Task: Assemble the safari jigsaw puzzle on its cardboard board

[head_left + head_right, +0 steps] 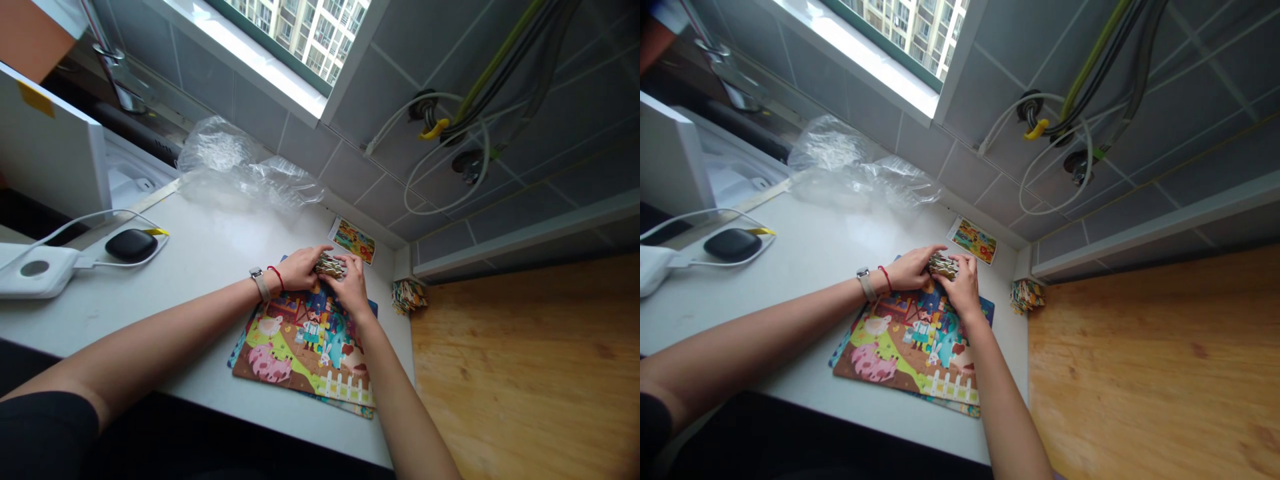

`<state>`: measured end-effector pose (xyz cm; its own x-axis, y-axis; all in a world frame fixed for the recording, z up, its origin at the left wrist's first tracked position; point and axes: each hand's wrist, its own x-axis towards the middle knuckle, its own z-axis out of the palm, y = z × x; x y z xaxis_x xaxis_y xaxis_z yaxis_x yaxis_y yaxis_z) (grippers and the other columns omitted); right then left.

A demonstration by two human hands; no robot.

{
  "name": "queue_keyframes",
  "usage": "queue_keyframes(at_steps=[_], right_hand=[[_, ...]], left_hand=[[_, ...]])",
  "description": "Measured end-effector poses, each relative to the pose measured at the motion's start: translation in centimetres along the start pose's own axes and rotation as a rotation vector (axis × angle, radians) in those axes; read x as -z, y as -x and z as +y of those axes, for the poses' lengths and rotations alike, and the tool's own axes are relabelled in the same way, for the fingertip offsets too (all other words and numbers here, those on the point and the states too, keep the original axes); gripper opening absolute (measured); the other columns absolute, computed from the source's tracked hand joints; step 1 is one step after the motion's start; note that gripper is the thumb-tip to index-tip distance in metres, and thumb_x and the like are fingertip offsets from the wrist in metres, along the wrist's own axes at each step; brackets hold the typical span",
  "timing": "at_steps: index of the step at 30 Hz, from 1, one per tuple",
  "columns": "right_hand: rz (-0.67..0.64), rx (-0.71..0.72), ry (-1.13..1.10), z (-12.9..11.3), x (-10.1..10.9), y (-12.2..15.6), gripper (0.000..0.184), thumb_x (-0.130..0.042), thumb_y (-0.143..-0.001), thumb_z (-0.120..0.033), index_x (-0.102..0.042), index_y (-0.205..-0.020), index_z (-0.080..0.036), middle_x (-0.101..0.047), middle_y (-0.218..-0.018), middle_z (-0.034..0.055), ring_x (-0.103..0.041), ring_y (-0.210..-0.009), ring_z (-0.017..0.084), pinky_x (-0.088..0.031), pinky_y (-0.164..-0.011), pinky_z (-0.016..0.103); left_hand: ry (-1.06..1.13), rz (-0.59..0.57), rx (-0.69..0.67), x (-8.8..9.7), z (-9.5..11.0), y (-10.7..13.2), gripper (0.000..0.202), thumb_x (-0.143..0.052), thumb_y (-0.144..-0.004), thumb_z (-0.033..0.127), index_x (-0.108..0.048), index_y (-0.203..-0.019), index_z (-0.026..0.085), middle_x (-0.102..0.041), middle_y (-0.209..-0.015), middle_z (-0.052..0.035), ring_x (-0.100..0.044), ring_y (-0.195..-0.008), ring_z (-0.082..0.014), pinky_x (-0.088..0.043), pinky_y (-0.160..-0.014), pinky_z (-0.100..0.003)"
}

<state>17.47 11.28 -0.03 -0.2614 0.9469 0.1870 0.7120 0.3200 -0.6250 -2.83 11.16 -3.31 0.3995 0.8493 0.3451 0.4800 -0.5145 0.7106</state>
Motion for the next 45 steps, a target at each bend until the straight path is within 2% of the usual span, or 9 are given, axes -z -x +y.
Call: queue_keyframes(at_steps=[5, 10, 15, 24, 29, 34, 40, 43, 45], right_hand=[[-0.147, 0.113, 0.016, 0.0, -0.8, -0.5, 0.063, -0.076, -0.079, -0.023, -0.054, -0.137, -0.021, -0.061, -0.130, 0.0140, -0.061, -0.126, 0.032, -0.048, -0.113, 0.049], [-0.162, 0.132, -0.005, -0.8, -1.5, -1.3, 0.074, -0.072, -0.077, -0.019, -0.044, -0.145, -0.022, -0.060, -0.134, 0.0147, -0.061, -0.126, 0.031, -0.049, -0.112, 0.049], [-0.205, 0.172, -0.005, -0.9, -0.8, -1.4, 0.064, -0.065, -0.076, -0.014, -0.051, -0.138, -0.025, -0.058, -0.134, 0.0125, -0.060, -0.127, 0.030, -0.048, -0.114, 0.048], [-0.215, 0.157, -0.025, -0.6, 0.6, -1.3, 0.045, -0.066, -0.082, -0.023, -0.062, -0.127, -0.022, -0.068, -0.126, 0.0115, -0.066, -0.118, 0.028, -0.051, -0.108, 0.043], [-0.199, 0.127, -0.020, -0.7, 1.1, -1.7, 0.037, -0.070, -0.079, -0.030, -0.066, -0.114, -0.022, -0.073, -0.114, 0.0096, -0.069, -0.107, 0.028, -0.054, -0.098, 0.042], [-0.146, -0.019, -0.088, -0.7, 2.5, -2.9, 0.052, -0.082, -0.076, -0.052, -0.066, -0.113, -0.020, -0.077, -0.108, 0.0103, -0.073, -0.094, 0.027, -0.058, -0.089, 0.041], [0.038, -0.103, -0.285, -1.1, 3.6, -7.9, 0.069, -0.091, -0.065, -0.052, -0.065, -0.121, -0.021, -0.076, -0.119, 0.0131, -0.073, -0.106, 0.030, -0.058, -0.098, 0.047], [-0.091, -0.216, -0.399, -1.6, 2.3, -10.7, 0.075, -0.095, -0.059, -0.046, -0.068, -0.124, -0.022, -0.077, -0.119, 0.0111, -0.073, -0.103, 0.028, -0.059, -0.094, 0.044], [-0.163, -0.273, -0.443, -2.1, 0.6, -12.3, 0.071, -0.096, -0.057, -0.043, -0.071, -0.120, -0.022, -0.079, -0.111, 0.0094, -0.073, -0.095, 0.026, -0.061, -0.086, 0.041]], left_hand=[[-0.034, -0.062, -0.017, 0.3, 0.4, 0.0, 0.096, -0.060, -0.072, 0.017, -0.025, -0.161, 0.011, -0.070, -0.130, -0.0195, -0.070, -0.116, -0.0349, -0.052, -0.103, -0.049], [-0.084, -0.083, -0.017, 0.2, 0.5, 0.0, 0.104, -0.058, -0.078, 0.027, -0.009, -0.167, 0.005, -0.065, -0.138, -0.0245, -0.065, -0.124, -0.0384, -0.048, -0.108, -0.052], [-0.071, 0.007, -0.033, -0.2, 0.0, 0.2, 0.100, -0.055, -0.094, 0.040, 0.005, -0.169, 0.011, -0.072, -0.123, -0.0173, -0.068, -0.112, -0.0340, -0.051, -0.100, -0.048], [-0.018, 0.013, -0.011, -0.3, 0.0, 0.1, 0.091, -0.057, -0.093, 0.032, -0.011, -0.169, 0.011, -0.071, -0.122, -0.0181, -0.068, -0.114, -0.0342, -0.052, -0.103, -0.050], [0.043, 0.066, -0.024, -0.2, 0.1, 0.3, 0.090, -0.060, -0.097, 0.039, -0.013, -0.169, 0.014, -0.065, -0.132, -0.0188, -0.065, -0.122, -0.0333, -0.050, -0.109, -0.051], [0.202, 0.172, 0.029, -0.5, -0.1, 0.1, 0.080, -0.056, -0.104, 0.041, -0.014, -0.167, 0.018, -0.062, -0.137, -0.0159, -0.065, -0.123, -0.0269, -0.050, -0.112, -0.046], [0.278, 0.246, 0.143, -0.7, -0.4, -0.2, 0.073, -0.055, -0.101, 0.034, -0.019, -0.163, 0.019, -0.067, -0.129, -0.0127, -0.070, -0.108, -0.0214, -0.057, -0.097, -0.037], [0.243, 0.219, 0.122, -0.3, -0.1, -0.2, 0.053, -0.055, -0.099, 0.027, -0.044, -0.150, 0.018, -0.073, -0.116, -0.0093, -0.071, -0.099, -0.0201, -0.056, -0.091, -0.033], [0.208, 0.180, 0.092, -0.1, 0.2, -0.3, 0.027, -0.055, -0.096, 0.023, -0.065, -0.121, 0.019, -0.075, -0.101, -0.0061, -0.071, -0.089, -0.0190, -0.054, -0.085, -0.030]])
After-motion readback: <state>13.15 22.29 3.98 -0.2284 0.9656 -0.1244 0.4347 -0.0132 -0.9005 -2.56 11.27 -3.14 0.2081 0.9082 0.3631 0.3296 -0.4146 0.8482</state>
